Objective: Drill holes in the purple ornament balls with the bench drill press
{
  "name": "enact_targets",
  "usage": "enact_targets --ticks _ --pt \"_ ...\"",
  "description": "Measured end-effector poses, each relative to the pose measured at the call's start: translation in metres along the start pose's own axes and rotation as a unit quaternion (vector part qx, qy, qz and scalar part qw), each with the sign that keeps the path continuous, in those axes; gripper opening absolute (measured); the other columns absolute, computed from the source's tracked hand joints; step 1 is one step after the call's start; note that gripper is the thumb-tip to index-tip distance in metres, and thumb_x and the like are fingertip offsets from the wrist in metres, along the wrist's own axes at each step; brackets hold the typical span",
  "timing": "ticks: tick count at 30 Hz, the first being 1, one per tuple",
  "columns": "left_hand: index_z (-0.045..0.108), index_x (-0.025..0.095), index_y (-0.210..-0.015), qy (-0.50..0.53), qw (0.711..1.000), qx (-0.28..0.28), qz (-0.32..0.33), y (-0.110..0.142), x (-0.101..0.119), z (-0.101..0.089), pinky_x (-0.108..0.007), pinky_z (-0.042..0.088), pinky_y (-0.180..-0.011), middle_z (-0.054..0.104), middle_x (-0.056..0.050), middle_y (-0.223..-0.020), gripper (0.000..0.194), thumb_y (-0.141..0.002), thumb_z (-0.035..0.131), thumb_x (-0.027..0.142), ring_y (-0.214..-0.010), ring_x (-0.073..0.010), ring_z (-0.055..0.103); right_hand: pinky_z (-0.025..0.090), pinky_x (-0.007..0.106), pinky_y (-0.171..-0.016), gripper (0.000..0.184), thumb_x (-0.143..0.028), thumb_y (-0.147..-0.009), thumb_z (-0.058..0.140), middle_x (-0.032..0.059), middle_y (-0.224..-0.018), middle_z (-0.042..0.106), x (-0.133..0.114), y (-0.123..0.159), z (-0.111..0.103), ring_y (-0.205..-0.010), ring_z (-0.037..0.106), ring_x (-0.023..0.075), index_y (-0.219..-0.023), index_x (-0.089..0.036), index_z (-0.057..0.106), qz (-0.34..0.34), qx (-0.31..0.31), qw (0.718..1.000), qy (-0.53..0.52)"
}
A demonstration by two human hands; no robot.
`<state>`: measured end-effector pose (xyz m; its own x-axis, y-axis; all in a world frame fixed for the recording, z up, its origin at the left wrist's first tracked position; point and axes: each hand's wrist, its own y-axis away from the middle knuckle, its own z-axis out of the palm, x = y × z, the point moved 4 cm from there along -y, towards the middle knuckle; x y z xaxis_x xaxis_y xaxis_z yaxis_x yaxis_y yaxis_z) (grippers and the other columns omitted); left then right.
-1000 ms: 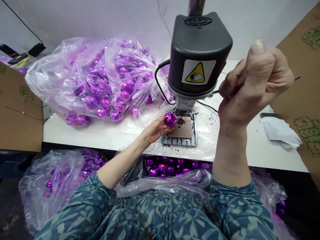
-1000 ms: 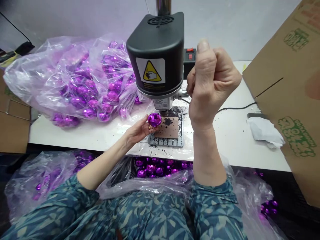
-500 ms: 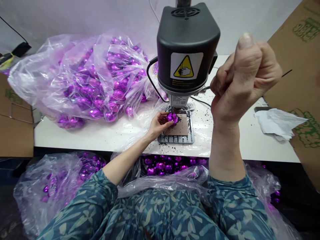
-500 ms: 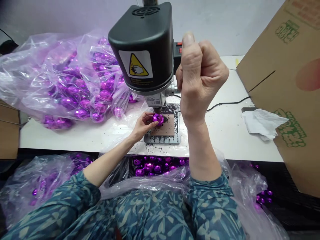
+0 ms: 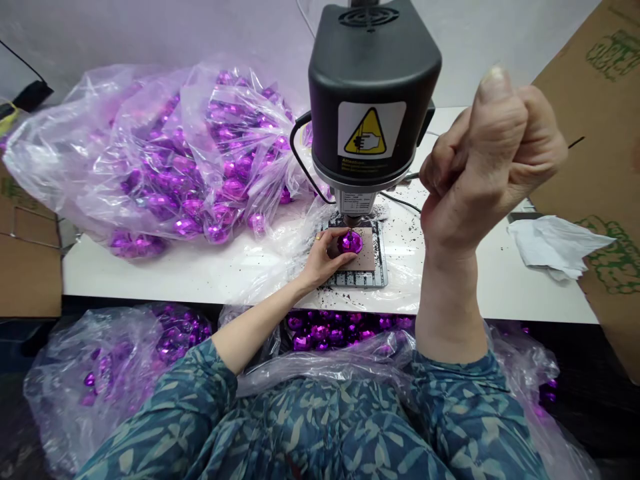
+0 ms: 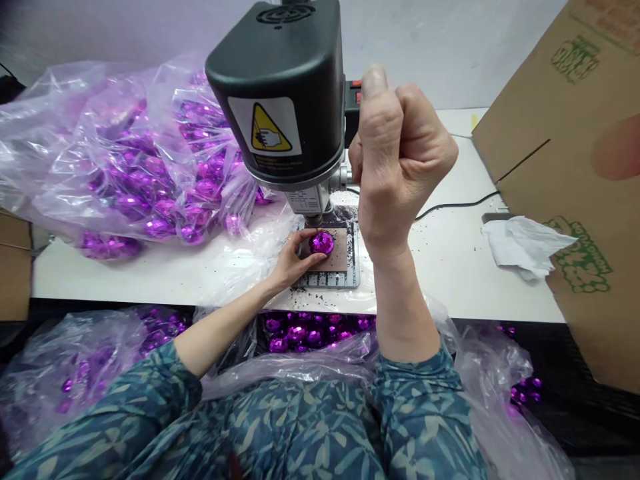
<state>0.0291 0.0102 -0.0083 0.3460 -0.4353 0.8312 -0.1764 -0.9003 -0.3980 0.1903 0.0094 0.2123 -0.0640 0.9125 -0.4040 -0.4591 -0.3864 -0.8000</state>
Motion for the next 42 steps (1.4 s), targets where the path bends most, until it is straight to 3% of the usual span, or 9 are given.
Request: enact_targets --ticks 6,12,17,21,27,31,36,38,42 --pt "0.066 0.023 -0.123 0.035 0.999 0.007 -0.026 0.000 -0.007 0.004 -0.046 0.049 -0.107 0.070 -0.010 -0.125 0.050 -0.080 0.084 0.041 -0.119 -0.0280 0.064 0.019 0.024 -0.040 0.052 -0.037 -0.087 0.064 -0.0077 -0.041 0.028 -0.008 0.009 -0.002 -0.035 0.028 0.0021 -0.054 -0.018 0.028 -0.019 0.011 0.999 0.041" --pt "0.065 0.023 -0.123 0.027 1.000 0.007 -0.015 0.000 -0.007 0.004 -0.044 0.049 -0.106 0.070 -0.009 -0.123 0.049 -0.081 0.084 0.042 -0.118 -0.0269 0.063 0.017 0.026 -0.039 0.061 -0.028 -0.089 0.064 -0.0048 -0.044 0.024 -0.015 0.031 -0.014 -0.036 0.027 0.0028 -0.055 -0.017 0.015 0.009 0.026 0.997 0.074" --pt "0.065 0.023 -0.122 0.012 1.000 0.011 -0.008 0.000 -0.008 0.004 -0.043 0.050 -0.103 0.070 -0.008 -0.120 0.049 -0.081 0.084 0.042 -0.116 -0.0262 0.064 0.018 0.022 -0.039 0.062 -0.035 -0.089 0.063 -0.0038 -0.045 0.016 -0.010 0.040 -0.021 -0.037 0.025 0.0016 -0.057 -0.015 0.013 -0.041 0.016 0.997 0.057" --pt "0.065 0.023 -0.122 0.008 1.000 0.010 0.003 0.000 -0.006 0.003 -0.042 0.051 -0.102 0.070 -0.008 -0.119 0.048 -0.082 0.083 0.043 -0.113 -0.0257 0.064 0.019 0.020 -0.039 0.057 -0.025 -0.089 0.059 -0.0045 -0.045 0.014 -0.004 0.045 -0.026 -0.036 0.025 0.0007 -0.058 -0.015 0.013 -0.069 0.021 0.996 0.053" --pt "0.065 0.023 -0.122 -0.003 1.000 0.017 0.018 0.000 -0.008 0.003 -0.039 0.052 -0.097 0.070 -0.008 -0.117 0.047 -0.083 0.082 0.042 -0.109 -0.0242 0.064 0.020 0.016 -0.034 0.048 -0.012 -0.088 0.051 -0.0067 -0.042 0.009 -0.002 0.050 -0.029 -0.030 0.020 -0.0007 -0.063 -0.016 0.010 -0.205 -0.039 0.977 0.031" --pt "0.064 0.024 -0.123 -0.004 1.000 0.021 0.019 0.001 -0.010 0.004 -0.039 0.052 -0.096 0.070 -0.007 -0.117 0.049 -0.082 0.083 0.043 -0.110 -0.0242 0.064 0.021 0.014 -0.035 0.044 -0.012 -0.089 0.050 -0.0078 -0.043 0.009 0.003 0.052 -0.033 -0.031 0.015 -0.0016 -0.066 -0.017 0.013 -0.221 -0.047 0.974 0.014" --pt "0.065 0.023 -0.122 0.005 1.000 0.017 0.008 0.001 -0.008 0.005 -0.040 0.052 -0.098 0.070 -0.008 -0.117 0.047 -0.083 0.082 0.044 -0.110 -0.0246 0.064 0.020 0.018 -0.033 0.047 -0.014 -0.090 0.051 -0.0078 -0.041 0.013 0.001 0.058 -0.035 -0.030 0.019 0.0007 -0.064 -0.018 0.012 -0.244 -0.062 0.967 0.039" --pt "0.065 0.023 -0.122 0.012 1.000 0.017 0.006 0.000 -0.007 0.005 -0.041 0.051 -0.099 0.070 -0.008 -0.117 0.048 -0.083 0.082 0.045 -0.111 -0.0249 0.064 0.018 0.019 -0.033 0.050 -0.016 -0.091 0.053 -0.0076 -0.042 0.014 -0.002 0.055 -0.032 -0.030 0.021 0.0011 -0.063 -0.018 0.012 -0.220 -0.049 0.973 0.049" --pt "0.065 0.023 -0.123 0.020 1.000 0.015 0.001 0.000 -0.007 0.005 -0.042 0.050 -0.101 0.070 -0.008 -0.119 0.049 -0.082 0.082 0.044 -0.113 -0.0254 0.064 0.018 0.023 -0.037 0.057 -0.025 -0.090 0.063 -0.0067 -0.041 0.022 -0.004 0.029 -0.018 -0.034 0.030 0.0029 -0.054 -0.018 0.020 -0.088 0.015 0.995 0.049"
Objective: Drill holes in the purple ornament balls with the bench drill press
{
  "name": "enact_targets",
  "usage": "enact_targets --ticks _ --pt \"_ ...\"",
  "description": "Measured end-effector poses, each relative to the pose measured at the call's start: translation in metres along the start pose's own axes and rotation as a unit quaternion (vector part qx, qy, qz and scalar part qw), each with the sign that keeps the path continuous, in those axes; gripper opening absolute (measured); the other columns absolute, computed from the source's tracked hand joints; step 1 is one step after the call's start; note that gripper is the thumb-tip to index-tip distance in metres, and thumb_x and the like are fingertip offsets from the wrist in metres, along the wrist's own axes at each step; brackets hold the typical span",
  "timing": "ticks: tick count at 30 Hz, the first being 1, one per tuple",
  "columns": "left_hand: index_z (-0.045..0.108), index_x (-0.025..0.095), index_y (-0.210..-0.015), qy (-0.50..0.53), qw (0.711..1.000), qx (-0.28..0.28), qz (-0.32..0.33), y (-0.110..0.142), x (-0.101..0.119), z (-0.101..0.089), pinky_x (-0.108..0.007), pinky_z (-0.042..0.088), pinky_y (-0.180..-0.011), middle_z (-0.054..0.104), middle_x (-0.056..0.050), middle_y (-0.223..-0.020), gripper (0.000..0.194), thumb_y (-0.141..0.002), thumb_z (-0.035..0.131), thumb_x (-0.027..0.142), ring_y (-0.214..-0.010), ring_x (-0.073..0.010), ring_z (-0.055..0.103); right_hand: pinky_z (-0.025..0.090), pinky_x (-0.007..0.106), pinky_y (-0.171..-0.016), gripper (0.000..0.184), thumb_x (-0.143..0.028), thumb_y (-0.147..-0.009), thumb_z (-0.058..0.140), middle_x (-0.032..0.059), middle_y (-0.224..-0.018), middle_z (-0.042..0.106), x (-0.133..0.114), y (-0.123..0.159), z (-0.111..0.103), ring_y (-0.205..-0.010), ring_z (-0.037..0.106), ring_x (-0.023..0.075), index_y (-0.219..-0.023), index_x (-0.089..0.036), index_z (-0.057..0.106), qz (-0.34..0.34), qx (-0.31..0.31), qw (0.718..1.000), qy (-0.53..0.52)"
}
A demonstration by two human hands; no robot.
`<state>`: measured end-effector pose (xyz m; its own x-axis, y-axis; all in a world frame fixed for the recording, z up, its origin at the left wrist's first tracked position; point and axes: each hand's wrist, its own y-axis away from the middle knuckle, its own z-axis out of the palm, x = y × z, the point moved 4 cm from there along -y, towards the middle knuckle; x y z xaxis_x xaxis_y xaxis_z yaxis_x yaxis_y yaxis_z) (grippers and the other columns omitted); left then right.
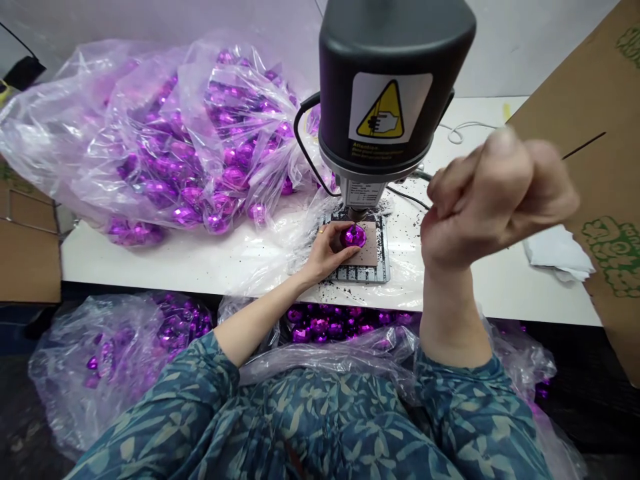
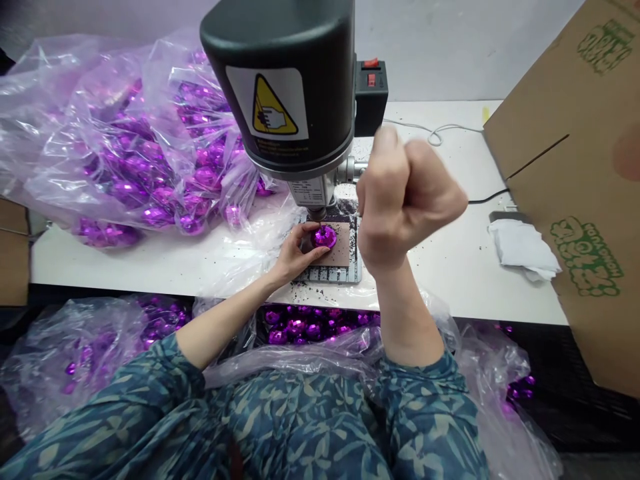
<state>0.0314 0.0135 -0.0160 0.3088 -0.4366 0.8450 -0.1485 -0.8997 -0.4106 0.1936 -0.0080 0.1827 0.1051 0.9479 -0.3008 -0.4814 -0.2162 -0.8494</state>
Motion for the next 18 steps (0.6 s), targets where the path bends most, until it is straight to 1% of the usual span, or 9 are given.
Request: enact_targets --ticks 2,5,7,9,10,12,13,15,18 --pt "0.065 0.023 -0.124 0.006 1.000 -0.002 -0.004 0.000 0.001 0.000 -0.042 0.050 -0.102 0.070 -0.008 -0.120 0.049 -0.082 0.083 0.043 -0.114 -0.0255 0.064 0.018 0.023 -0.037 0.053 -0.033 -0.084 0.069 -0.0072 -0.041 0.029 0.003 -0.015 0.010 -0.033 0.030 0.0035 -0.052 -0.019 0.030 0.040 0.004 0.999 -0.022" --pt "0.066 0.022 -0.123 0.013 1.000 -0.002 -0.010 0.001 0.004 -0.001 -0.043 0.051 -0.103 0.070 -0.009 -0.121 0.048 -0.082 0.083 0.040 -0.115 -0.0257 0.064 0.015 0.022 -0.037 0.047 -0.039 -0.075 0.073 -0.0088 -0.041 0.030 0.010 -0.034 0.022 -0.033 0.028 0.0025 -0.053 -0.018 0.037 0.087 -0.003 0.995 -0.046" --pt "0.065 0.022 -0.123 0.016 1.000 0.009 -0.009 0.003 0.008 -0.003 -0.043 0.052 -0.103 0.070 -0.009 -0.121 0.048 -0.082 0.084 0.037 -0.115 -0.0254 0.065 0.013 0.021 -0.036 0.046 -0.026 -0.080 0.071 -0.0091 -0.042 0.027 0.015 -0.041 0.027 -0.033 0.029 0.0020 -0.053 -0.019 0.035 0.121 0.003 0.991 -0.049" --pt "0.064 0.021 -0.123 0.012 0.999 0.030 -0.001 0.005 0.012 -0.007 -0.042 0.054 -0.101 0.069 -0.009 -0.121 0.048 -0.081 0.084 0.035 -0.114 -0.0245 0.066 0.012 0.021 -0.035 0.046 -0.008 -0.087 0.060 -0.0087 -0.044 0.024 0.018 -0.045 0.029 -0.032 0.029 0.0027 -0.052 -0.021 0.033 0.147 0.006 0.988 -0.044" --pt "0.064 0.021 -0.123 0.005 0.999 0.041 0.010 0.008 0.015 -0.011 -0.042 0.055 -0.100 0.069 -0.009 -0.120 0.048 -0.082 0.084 0.034 -0.113 -0.0241 0.067 0.012 0.021 -0.035 0.046 -0.003 -0.088 0.054 -0.0085 -0.044 0.022 0.019 -0.046 0.030 -0.032 0.030 0.0031 -0.052 -0.021 0.032 0.153 0.003 0.987 -0.040" --pt "0.065 0.022 -0.123 -0.009 0.997 0.049 0.053 0.017 0.024 -0.018 -0.044 0.057 -0.098 0.069 -0.008 -0.120 0.044 -0.084 0.082 0.035 -0.114 -0.0237 0.067 0.013 0.021 -0.035 0.045 -0.002 -0.089 0.048 -0.0080 -0.045 0.021 0.020 -0.047 0.030 -0.032 0.032 0.0030 -0.051 -0.021 0.034 0.156 -0.009 0.987 -0.037" --pt "0.066 0.024 -0.122 -0.010 0.996 0.039 0.082 0.025 0.030 -0.022 -0.045 0.058 -0.097 0.068 -0.008 -0.120 0.041 -0.086 0.080 0.037 -0.115 -0.0233 0.066 0.013 0.020 -0.035 0.044 -0.003 -0.090 0.049 -0.0080 -0.046 0.022 0.021 -0.047 0.030 -0.032 0.033 0.0026 -0.051 -0.020 0.036 0.151 -0.011 0.988 -0.042" --pt "0.068 0.026 -0.120 0.003 0.989 -0.019 0.148 0.047 0.043 -0.028 -0.044 0.060 -0.095 0.067 -0.007 -0.123 0.034 -0.090 0.075 0.038 -0.116 -0.0219 0.066 0.014 0.019 -0.034 0.042 -0.006 -0.090 0.051 -0.0080 -0.045 0.025 0.022 -0.046 0.028 -0.033 0.033 0.0020 -0.052 -0.018 0.040 0.136 -0.017 0.989 -0.060" --pt "0.071 0.027 -0.120 -0.036 0.955 -0.195 0.222 0.090 0.062 -0.032 -0.040 0.061 -0.093 0.066 -0.010 -0.128 0.029 -0.092 0.072 0.036 -0.112 -0.0219 0.067 0.014 0.020 -0.034 0.040 -0.009 -0.091 0.055 -0.0083 -0.044 0.028 0.023 -0.045 0.027 -0.033 0.031 0.0024 -0.054 -0.018 0.042 0.129 -0.021 0.989 -0.073"
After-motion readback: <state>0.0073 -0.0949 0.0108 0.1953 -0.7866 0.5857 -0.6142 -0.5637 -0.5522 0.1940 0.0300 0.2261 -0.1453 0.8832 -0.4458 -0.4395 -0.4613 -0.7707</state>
